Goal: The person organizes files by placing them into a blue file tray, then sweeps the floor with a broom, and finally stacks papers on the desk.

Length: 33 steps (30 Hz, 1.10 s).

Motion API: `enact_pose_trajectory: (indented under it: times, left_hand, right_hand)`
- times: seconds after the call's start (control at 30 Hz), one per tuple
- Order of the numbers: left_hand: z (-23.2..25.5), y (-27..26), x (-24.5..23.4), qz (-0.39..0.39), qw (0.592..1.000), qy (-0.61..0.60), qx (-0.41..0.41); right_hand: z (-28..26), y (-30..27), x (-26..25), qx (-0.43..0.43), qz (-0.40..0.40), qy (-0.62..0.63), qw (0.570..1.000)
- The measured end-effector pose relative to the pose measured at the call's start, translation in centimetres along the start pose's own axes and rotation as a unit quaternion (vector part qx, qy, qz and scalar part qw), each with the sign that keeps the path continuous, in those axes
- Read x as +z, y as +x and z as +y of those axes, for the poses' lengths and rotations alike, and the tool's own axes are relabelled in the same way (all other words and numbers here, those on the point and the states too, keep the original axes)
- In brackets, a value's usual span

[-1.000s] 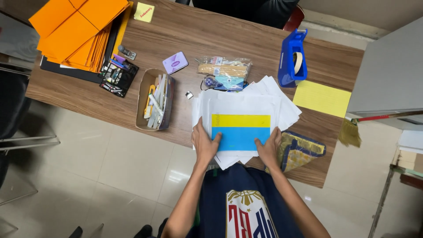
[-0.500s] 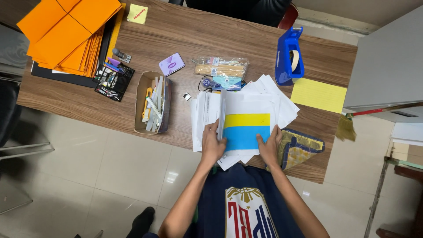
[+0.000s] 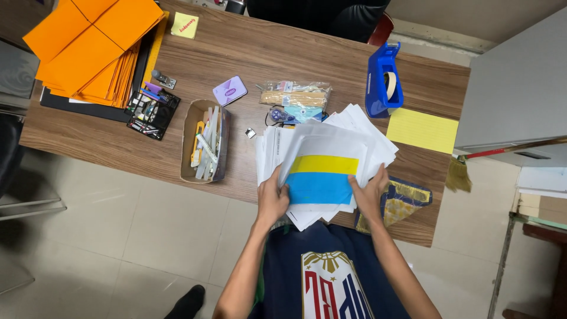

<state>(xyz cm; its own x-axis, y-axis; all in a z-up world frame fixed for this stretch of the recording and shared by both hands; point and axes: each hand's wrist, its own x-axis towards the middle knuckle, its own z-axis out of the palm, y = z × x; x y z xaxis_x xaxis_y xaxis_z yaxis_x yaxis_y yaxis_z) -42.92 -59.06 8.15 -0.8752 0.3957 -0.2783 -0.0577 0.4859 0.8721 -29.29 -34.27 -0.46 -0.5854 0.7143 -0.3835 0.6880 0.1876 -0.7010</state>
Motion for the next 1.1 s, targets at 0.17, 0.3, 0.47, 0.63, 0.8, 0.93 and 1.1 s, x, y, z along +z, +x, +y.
enact_pose_trajectory:
  times: [0.17, 0.3, 0.47, 0.63, 0.8, 0.93, 1.1]
  left_hand:
    - [3.0, -0.5, -1.6, -0.042, 0.995, 0.01, 0.092]
    - [3.9, 0.0, -1.9, -0.031, 0.964, 0.051, 0.26]
    - [6.0, 1.6, -2.8, -0.085, 0.96, 0.084, 0.252]
    - [4.4, 4.1, -2.5, -0.079, 0.947, 0.07, 0.304]
    - [5.0, 6.1, -3.0, -0.059, 0.961, 0.042, 0.268]
    - [4.3, 6.8, -2.7, -0.062, 0.963, 0.073, 0.25]
    - [2.4, 7.1, -0.6, 0.246, 0.933, 0.044, 0.259]
  right_hand:
    - [-4.1, 1.3, -2.7, -0.182, 0.078, -0.038, 0.979]
    - [-8.5, 2.9, -5.0, -0.227, 0.016, -0.109, 0.968]
    - [-11.5, 3.7, -7.4, -0.191, -0.125, -0.094, 0.969]
    - [-8.4, 5.7, -7.2, -0.074, -0.231, -0.071, 0.968]
    - [-7.7, 4.5, -6.0, -0.012, -0.246, 0.002, 0.969]
    - [-9.0, 3.0, -5.0, -0.038, -0.241, 0.009, 0.97]
    - [-9.2, 2.8, -4.7, -0.048, -0.182, 0.086, 0.978]
